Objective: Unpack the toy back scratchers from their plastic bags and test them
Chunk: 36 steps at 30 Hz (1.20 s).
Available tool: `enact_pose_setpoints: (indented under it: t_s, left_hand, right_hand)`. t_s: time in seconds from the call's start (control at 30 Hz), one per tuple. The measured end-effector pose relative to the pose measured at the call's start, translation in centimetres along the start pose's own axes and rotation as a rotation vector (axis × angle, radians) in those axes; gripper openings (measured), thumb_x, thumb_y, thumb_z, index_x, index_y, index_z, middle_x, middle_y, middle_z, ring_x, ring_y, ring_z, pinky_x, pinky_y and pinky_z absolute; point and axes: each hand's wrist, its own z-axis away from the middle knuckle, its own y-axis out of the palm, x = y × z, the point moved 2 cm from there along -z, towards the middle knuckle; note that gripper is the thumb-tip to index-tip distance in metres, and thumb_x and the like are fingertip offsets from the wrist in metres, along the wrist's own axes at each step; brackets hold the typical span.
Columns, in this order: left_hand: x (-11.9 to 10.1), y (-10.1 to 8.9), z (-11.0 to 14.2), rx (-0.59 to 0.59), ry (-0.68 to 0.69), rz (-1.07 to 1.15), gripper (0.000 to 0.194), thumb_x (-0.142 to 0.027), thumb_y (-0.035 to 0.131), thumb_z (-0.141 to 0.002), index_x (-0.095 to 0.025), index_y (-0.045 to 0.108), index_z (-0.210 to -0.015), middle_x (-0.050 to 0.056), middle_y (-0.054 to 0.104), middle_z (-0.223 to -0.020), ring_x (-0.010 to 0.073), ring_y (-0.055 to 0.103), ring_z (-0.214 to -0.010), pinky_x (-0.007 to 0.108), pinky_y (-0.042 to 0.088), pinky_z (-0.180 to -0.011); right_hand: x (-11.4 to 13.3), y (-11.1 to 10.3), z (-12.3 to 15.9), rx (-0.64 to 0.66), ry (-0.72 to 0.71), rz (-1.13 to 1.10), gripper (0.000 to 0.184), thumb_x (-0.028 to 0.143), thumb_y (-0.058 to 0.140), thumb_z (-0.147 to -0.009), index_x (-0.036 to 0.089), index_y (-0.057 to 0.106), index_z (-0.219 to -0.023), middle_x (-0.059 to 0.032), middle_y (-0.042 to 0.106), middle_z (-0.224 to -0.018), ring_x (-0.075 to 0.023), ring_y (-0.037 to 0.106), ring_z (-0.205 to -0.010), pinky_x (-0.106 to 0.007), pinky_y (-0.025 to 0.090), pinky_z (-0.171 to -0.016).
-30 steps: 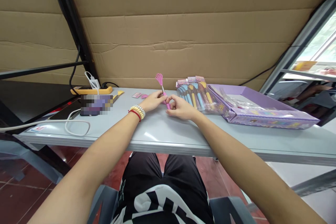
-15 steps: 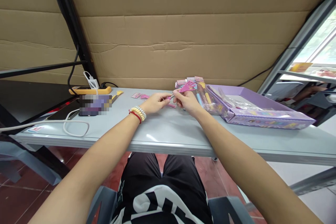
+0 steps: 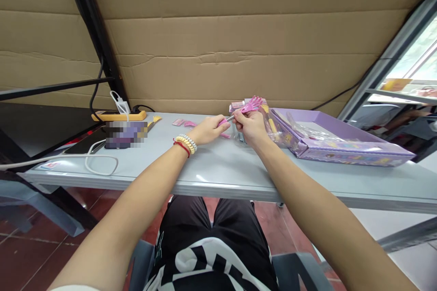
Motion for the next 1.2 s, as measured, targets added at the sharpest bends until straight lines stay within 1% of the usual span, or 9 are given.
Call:
enact_pose_setpoints:
  t_s: [0.2,0.43,0.53,0.63,0.73,0.83,0.9,1.0,1.2]
  left_hand:
    - [-0.3,-0.8,0.0,0.028,0.01,0.049,0.034,-0.045,0.044,-0.086,-0.02,0.037,-0.064,-0.004,0.043,-0.061,0.0107,0.037,-0.058,0.026,0.028,-0.057]
    - [1.2,-1.6,-0.3,0.066,0.007,-0.121,0.036,-0.036,0.051,-0.079,-0.02,0.029,-0.056,-0.005,0.035,-0.052,0.0099,0.03,-0.051,0.028,0.023,-0.054]
    - [1.6,-2.0,-0.3,0.054,-0.007,-0.16,0.035,-0.035,0.05,-0.08,-0.02,0.031,-0.055,-0.005,0.036,-0.051,0.0102,0.031,-0.051,0.028,0.024,-0.054]
    - [1.9,-2.1,0.3,0.035,-0.045,-0.171,0.038,-0.044,0.045,-0.084,-0.02,0.035,-0.056,-0.004,0.04,-0.052,0.0111,0.034,-0.051,0.028,0.025,-0.054]
    - [2.1,-1.7,0.8,0.016,-0.069,-0.187,0.041,-0.052,0.041,-0.087,-0.02,0.043,-0.061,-0.002,0.048,-0.057,0.0129,0.04,-0.055,0.028,0.026,-0.055]
    - [1.3,-0.5,0.8,0.013,-0.067,-0.181,0.039,-0.048,0.036,-0.09,-0.02,0.049,-0.067,0.0,0.051,-0.06,0.0146,0.044,-0.058,0.028,0.027,-0.057]
    - [0.4,0.5,0.6,0.012,-0.054,-0.125,0.035,-0.04,0.035,-0.091,-0.019,0.051,-0.069,0.0,0.053,-0.062,0.0148,0.046,-0.06,0.028,0.03,-0.059]
    - [-0.7,1.7,0.2,0.007,-0.053,0.026,0.031,-0.033,0.036,-0.091,-0.017,0.055,-0.072,0.0,0.056,-0.066,0.0141,0.049,-0.063,0.027,0.035,-0.063]
    - [-1.0,2.9,0.3,0.055,0.041,0.15,0.039,-0.05,0.057,-0.079,-0.015,0.059,-0.097,0.003,0.065,-0.09,0.0169,0.056,-0.08,0.027,0.042,-0.071]
  right_hand:
    - [1.7,-0.5,-0.1,-0.109,-0.05,-0.05,0.038,0.042,0.079,-0.063,0.016,0.052,-0.06,0.005,0.048,-0.047,-0.0033,0.037,-0.037,-0.018,0.025,-0.035]
    - [3.9,-4.0,-1.2,-0.359,-0.154,-0.158,0.04,0.041,0.074,-0.073,0.018,0.044,-0.059,0.0089,0.039,-0.043,-0.0011,0.026,-0.032,-0.017,0.018,-0.032]
    - [4.2,-4.5,-1.4,-0.381,-0.152,-0.181,0.039,0.041,0.073,-0.074,0.017,0.046,-0.06,0.0088,0.04,-0.042,-0.0012,0.026,-0.032,-0.017,0.019,-0.031]
    - [3.7,-3.9,-1.3,-0.337,-0.136,-0.232,0.038,0.04,0.076,-0.071,0.018,0.046,-0.061,0.0093,0.04,-0.043,-0.002,0.03,-0.033,-0.017,0.022,-0.032]
    - [2.8,-2.6,-0.7,-0.271,-0.112,-0.354,0.035,0.036,0.077,-0.068,0.019,0.048,-0.064,0.0084,0.046,-0.048,-0.0044,0.042,-0.039,-0.018,0.034,-0.038]
    - [2.0,-0.8,0.1,-0.087,-0.018,-0.483,0.032,0.037,0.075,-0.068,0.019,0.049,-0.062,0.0033,0.058,-0.057,-0.0099,0.057,-0.053,-0.024,0.048,-0.053]
    - [1.7,0.4,0.6,0.06,0.06,-0.536,0.035,0.039,0.076,-0.065,0.019,0.048,-0.056,0.0016,0.058,-0.056,-0.0132,0.06,-0.059,-0.028,0.051,-0.06]
    - [1.4,1.2,1.2,0.172,0.096,-0.58,0.047,0.037,0.081,-0.058,0.019,0.039,-0.046,0.0045,0.044,-0.044,-0.0114,0.055,-0.052,-0.026,0.047,-0.055]
    - [1.4,1.3,1.4,0.182,0.069,-0.601,0.063,0.03,0.079,-0.059,0.018,0.019,-0.042,0.0084,0.017,-0.036,-0.0047,0.028,-0.035,-0.024,0.03,-0.04]
